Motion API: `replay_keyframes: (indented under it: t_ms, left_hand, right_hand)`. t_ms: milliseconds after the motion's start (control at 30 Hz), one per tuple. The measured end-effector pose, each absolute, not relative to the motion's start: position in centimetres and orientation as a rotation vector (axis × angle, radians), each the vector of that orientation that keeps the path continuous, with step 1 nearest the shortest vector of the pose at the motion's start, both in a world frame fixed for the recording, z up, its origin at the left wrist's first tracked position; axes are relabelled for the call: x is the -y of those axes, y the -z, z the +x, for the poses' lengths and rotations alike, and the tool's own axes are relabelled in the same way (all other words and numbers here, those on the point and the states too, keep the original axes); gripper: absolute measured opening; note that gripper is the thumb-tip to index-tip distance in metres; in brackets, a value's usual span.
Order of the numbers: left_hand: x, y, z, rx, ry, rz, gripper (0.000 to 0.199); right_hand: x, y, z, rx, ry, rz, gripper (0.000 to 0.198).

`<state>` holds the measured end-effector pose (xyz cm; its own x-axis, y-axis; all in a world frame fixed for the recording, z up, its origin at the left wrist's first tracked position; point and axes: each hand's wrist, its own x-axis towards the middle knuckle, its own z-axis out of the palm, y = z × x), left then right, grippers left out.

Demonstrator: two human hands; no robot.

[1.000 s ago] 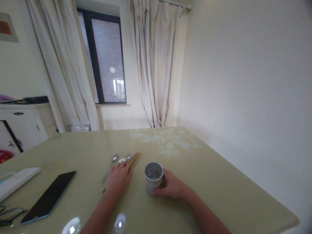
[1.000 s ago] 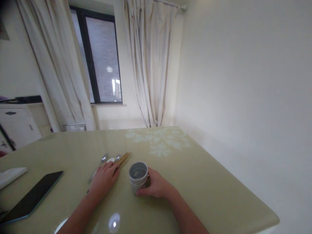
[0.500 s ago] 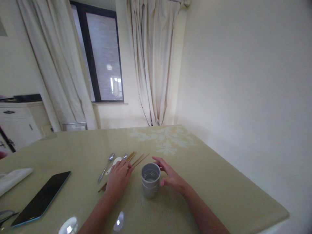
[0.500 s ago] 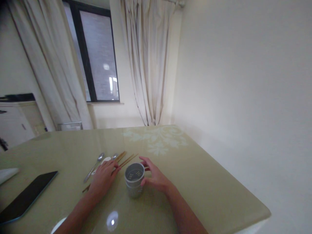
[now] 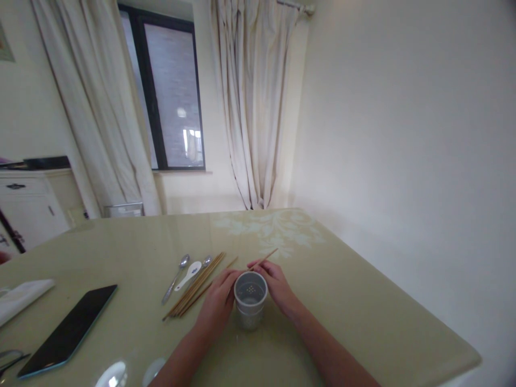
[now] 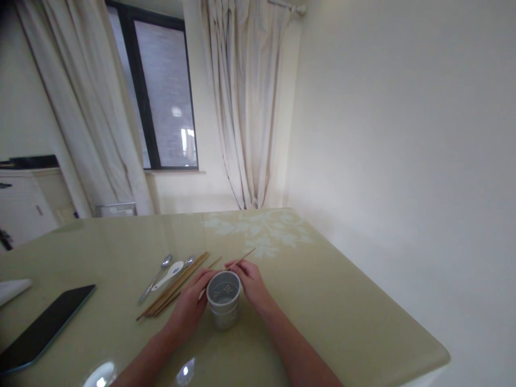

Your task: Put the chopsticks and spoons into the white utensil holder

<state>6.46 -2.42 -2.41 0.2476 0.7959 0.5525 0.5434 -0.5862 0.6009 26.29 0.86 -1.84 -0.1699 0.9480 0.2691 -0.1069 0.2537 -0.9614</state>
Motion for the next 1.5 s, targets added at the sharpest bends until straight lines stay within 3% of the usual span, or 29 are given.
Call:
replay_keyframes:
  t_ms: [167, 267, 400, 533, 700, 933, 1200, 1500]
  left_hand:
    - [1.0, 3.6, 5.4, -1.527, -1.298, 2.288, 0.041]
    - [0.6, 3.8, 4.3, -1.841, -1.073, 2.373, 0.04]
    - [1.0, 3.4, 3.4, -2.203, -0.628, 2.433, 0.035]
    - [1.4, 2.8, 3.4, -2.271, -0.485, 2.417, 0.031]
    - [1.1, 2.3, 4.1, -2.129, -0.621, 2.335, 0.031]
    - [1.1, 3.6, 5.2, -1.61, -1.232, 2.062, 0.035]
    - [2.7, 2.0, 6.4, -1.127, -1.116, 2.108, 0.035]
    - [2.6, 2.4, 6.5, -1.202, -1.367, 1.784, 0.046]
  right_hand:
    - [-1.5, 0.2, 28.7, 1.025, -0.923, -0.793, 0.051]
    - [-1.5, -1.3, 30.8, 0.853, -0.8, -0.717, 0.048]
    - [-0.5, -2.2, 30.9, 0.979, -0.788, -0.722, 0.044]
    - [0.5, -1.5, 28.3, 1.269, -0.867, -0.831, 0.045]
    - [1.1, 0.0, 26.1, 1.396, -0.871, -0.905, 0.039]
    - [0.3, 1.1, 26.4, 1.215, -0.981, -1.015, 0.051]
    - [0.0, 2.3, 24.9, 1.185, -1.287, -0.936, 0.047]
    - [-1.0, -0.6, 29.4, 0.887, -0.664, -0.907, 0.044]
